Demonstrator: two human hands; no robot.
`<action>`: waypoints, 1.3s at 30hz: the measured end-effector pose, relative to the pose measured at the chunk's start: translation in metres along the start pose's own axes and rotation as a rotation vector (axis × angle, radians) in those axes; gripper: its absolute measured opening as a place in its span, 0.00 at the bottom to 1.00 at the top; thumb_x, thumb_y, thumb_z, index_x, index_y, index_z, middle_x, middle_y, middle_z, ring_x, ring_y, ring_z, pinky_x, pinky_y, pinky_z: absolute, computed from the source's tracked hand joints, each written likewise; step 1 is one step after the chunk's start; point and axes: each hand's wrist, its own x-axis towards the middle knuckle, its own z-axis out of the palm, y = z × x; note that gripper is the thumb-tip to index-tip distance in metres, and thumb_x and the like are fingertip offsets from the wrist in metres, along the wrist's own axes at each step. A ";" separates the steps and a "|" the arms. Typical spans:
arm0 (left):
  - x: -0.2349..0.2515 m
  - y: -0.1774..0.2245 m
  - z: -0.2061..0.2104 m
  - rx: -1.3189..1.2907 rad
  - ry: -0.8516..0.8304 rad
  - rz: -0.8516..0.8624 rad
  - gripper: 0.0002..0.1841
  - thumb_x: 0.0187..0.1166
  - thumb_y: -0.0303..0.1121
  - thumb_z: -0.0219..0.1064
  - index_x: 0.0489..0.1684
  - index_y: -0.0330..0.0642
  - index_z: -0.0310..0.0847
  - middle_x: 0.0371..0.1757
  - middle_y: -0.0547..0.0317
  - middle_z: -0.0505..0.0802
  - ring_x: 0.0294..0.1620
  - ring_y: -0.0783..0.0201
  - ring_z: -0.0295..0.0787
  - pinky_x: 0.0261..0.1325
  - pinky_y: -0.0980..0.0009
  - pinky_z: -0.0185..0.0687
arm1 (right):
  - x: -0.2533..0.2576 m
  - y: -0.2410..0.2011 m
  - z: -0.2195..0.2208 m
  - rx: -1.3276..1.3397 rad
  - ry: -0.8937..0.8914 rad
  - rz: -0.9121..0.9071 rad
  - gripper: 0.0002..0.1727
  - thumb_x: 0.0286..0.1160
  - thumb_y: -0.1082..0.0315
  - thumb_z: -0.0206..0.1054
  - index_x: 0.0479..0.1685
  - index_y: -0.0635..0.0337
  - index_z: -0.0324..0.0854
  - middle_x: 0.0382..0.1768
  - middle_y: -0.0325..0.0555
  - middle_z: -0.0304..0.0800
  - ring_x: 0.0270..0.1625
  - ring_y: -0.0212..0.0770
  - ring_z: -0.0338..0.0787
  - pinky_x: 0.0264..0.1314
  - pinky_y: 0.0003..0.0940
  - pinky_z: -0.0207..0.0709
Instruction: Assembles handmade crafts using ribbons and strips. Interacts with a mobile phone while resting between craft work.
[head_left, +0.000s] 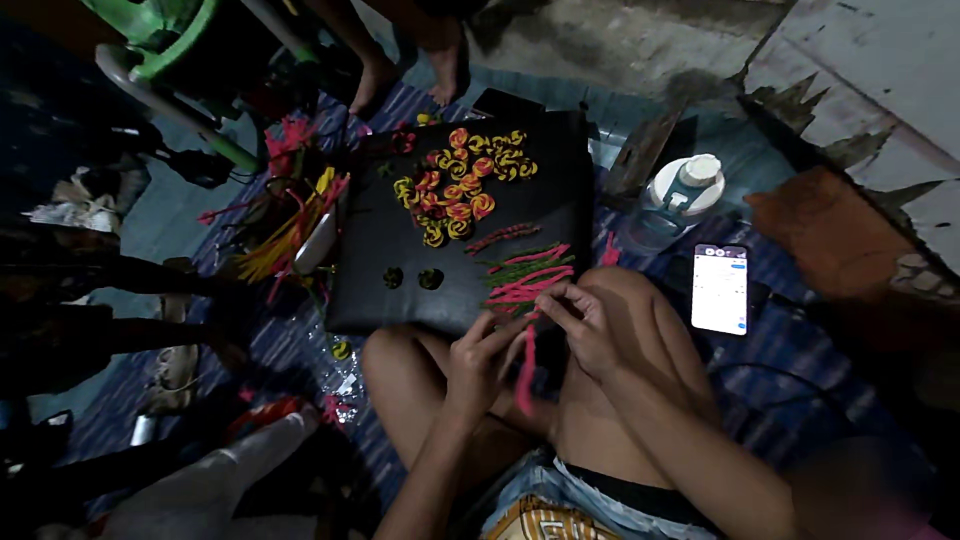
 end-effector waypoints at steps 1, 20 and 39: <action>-0.002 -0.001 0.003 -0.066 0.033 -0.014 0.09 0.80 0.28 0.67 0.43 0.30 0.91 0.44 0.47 0.91 0.44 0.76 0.87 0.52 0.86 0.81 | 0.000 0.003 -0.001 0.000 -0.010 -0.058 0.07 0.78 0.75 0.64 0.39 0.55 0.87 0.36 0.24 0.91 0.40 0.19 0.88 0.49 0.19 0.84; -0.002 0.011 0.023 -0.312 0.351 -0.411 0.35 0.72 0.25 0.75 0.71 0.26 0.53 0.37 0.68 0.90 0.37 0.79 0.90 0.44 0.78 0.90 | -0.003 0.008 0.006 -0.133 0.047 -0.340 0.02 0.72 0.76 0.71 0.36 0.66 0.88 0.35 0.32 0.93 0.39 0.18 0.88 0.46 0.17 0.84; -0.005 0.001 -0.013 -0.534 -0.172 -0.277 0.08 0.82 0.38 0.66 0.51 0.59 0.91 0.41 0.88 0.94 0.30 0.92 0.82 0.31 0.93 0.76 | -0.003 0.000 0.011 -0.072 0.091 -0.238 0.03 0.72 0.79 0.69 0.36 0.73 0.86 0.31 0.38 0.89 0.36 0.18 0.83 0.43 0.16 0.79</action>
